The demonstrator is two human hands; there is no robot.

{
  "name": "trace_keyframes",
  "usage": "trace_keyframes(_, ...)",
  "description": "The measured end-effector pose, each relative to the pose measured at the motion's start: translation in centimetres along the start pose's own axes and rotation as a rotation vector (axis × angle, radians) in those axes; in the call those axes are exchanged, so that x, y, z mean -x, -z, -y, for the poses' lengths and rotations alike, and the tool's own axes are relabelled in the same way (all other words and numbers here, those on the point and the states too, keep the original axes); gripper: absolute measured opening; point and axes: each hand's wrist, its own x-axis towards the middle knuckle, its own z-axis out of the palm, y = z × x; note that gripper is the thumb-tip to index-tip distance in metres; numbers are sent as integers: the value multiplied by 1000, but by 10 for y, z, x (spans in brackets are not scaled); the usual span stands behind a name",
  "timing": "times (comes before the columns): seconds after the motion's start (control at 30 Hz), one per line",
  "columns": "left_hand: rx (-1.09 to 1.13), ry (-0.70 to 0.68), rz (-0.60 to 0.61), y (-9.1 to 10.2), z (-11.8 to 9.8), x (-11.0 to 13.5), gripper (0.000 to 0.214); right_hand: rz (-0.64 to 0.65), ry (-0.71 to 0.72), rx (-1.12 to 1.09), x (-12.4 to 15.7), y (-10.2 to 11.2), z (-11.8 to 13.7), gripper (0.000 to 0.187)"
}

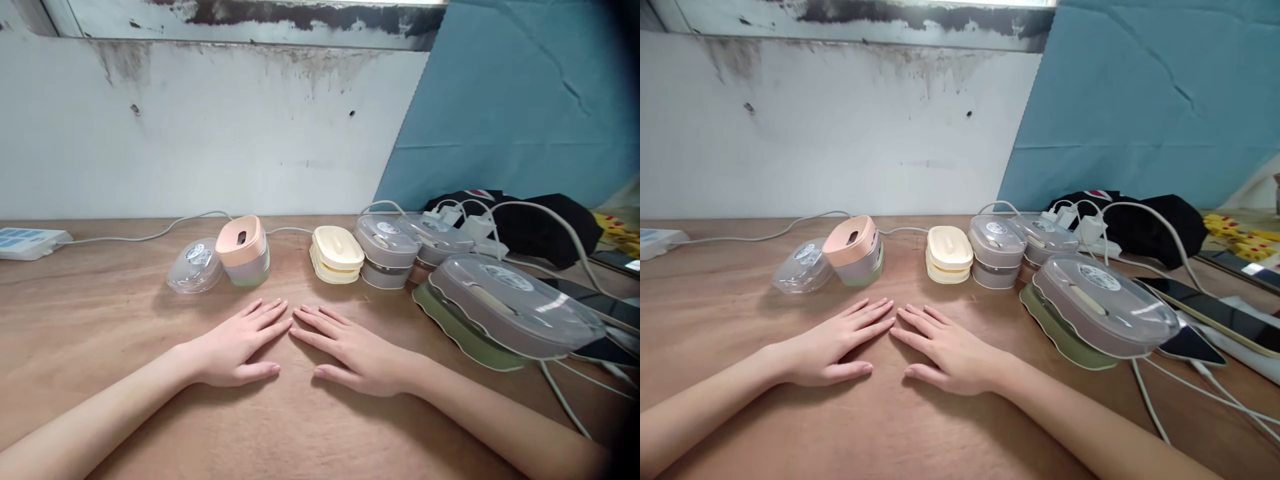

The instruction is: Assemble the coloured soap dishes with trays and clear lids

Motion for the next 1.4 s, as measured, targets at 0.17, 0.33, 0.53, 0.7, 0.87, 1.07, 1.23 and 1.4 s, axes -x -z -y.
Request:
trace_keyframes(0.17, 15, -17, 50, 3, -4, 1, 78, 24, -2, -61, 0, -3, 1, 54)
trace_keyframes(0.33, 6, 21, 61, 3, -5, 0, 74, -8, -1, -62, 1, -3, 0, 53)
trace_keyframes(0.53, 18, 24, 20, 2, -5, 0, 70, -27, 16, -69, 1, -4, 0, 52)
trace_keyframes(0.7, -1, 44, 51, 3, -6, 0, 70, -8, 8, -39, 0, -4, 1, 52)
trace_keyframes(0.87, -17, 49, 62, 4, -7, -1, 70, 12, 2, -13, 0, -3, 1, 52)
trace_keyframes(1.07, -24, 46, 59, 4, -6, -1, 70, 19, -1, -12, 0, -2, 1, 52)
trace_keyframes(1.23, -25, 50, 72, 4, -7, 0, 70, 34, -9, 14, 0, -2, 2, 52)
trace_keyframes(1.4, -22, 55, 68, 5, -6, 0, 70, 41, -12, 24, 0, -1, 2, 51)
